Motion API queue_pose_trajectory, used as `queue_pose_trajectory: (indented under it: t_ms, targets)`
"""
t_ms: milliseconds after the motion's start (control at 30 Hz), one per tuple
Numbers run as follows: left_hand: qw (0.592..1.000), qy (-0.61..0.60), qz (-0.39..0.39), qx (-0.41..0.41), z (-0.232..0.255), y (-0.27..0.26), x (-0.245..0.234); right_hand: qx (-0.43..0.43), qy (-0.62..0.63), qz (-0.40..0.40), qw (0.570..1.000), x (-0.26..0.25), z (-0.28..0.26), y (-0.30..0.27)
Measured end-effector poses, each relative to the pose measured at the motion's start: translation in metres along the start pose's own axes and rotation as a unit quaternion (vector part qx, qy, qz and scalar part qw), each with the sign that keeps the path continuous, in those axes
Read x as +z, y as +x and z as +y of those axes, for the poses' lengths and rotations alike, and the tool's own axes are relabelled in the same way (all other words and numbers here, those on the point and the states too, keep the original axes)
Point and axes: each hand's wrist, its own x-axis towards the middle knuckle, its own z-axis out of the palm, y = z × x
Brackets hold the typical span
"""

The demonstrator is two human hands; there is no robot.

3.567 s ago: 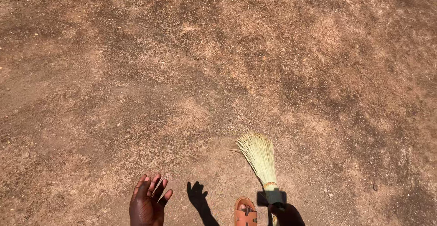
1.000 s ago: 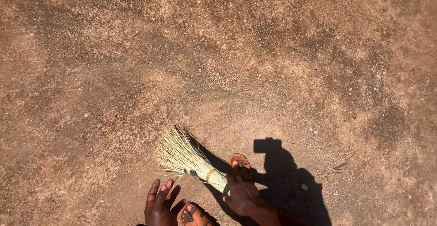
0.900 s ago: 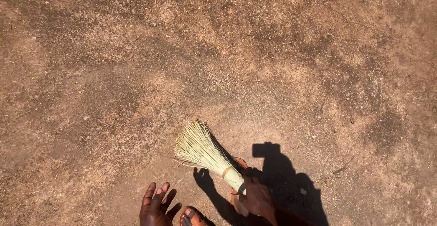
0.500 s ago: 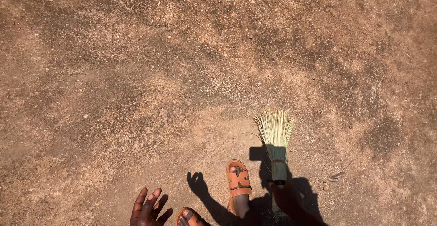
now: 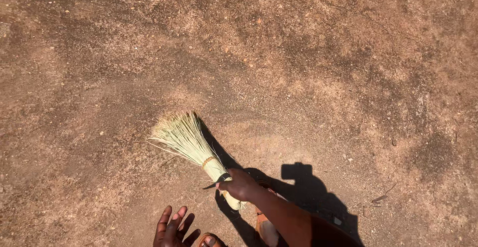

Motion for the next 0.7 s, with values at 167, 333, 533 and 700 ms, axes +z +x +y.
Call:
queue_pose_trajectory:
  t_ms: [167, 333, 533, 700]
  targets:
    - [1.000, 0.016, 0.002, 0.004, 0.013, -0.003, 0.006, 0.060, 0.178, 0.089, 0.978, -0.042, 0.100, 0.012]
    - [1.000, 0.012, -0.023, 0.006, -0.001, 0.017, -0.003, 0.008, 0.384, 0.147, 0.911, -0.063, 0.226, 0.005]
    - [0.999, 0.035, -0.013, -0.005, -0.016, 0.034, -0.006, -0.075, 0.418, 0.360, 0.831, -0.018, 0.246, -0.012]
    - [0.998, 0.061, 0.002, -0.016, -0.013, 0.031, 0.006, 0.090, 0.194, 0.195, 0.957, -0.008, 0.146, -0.042]
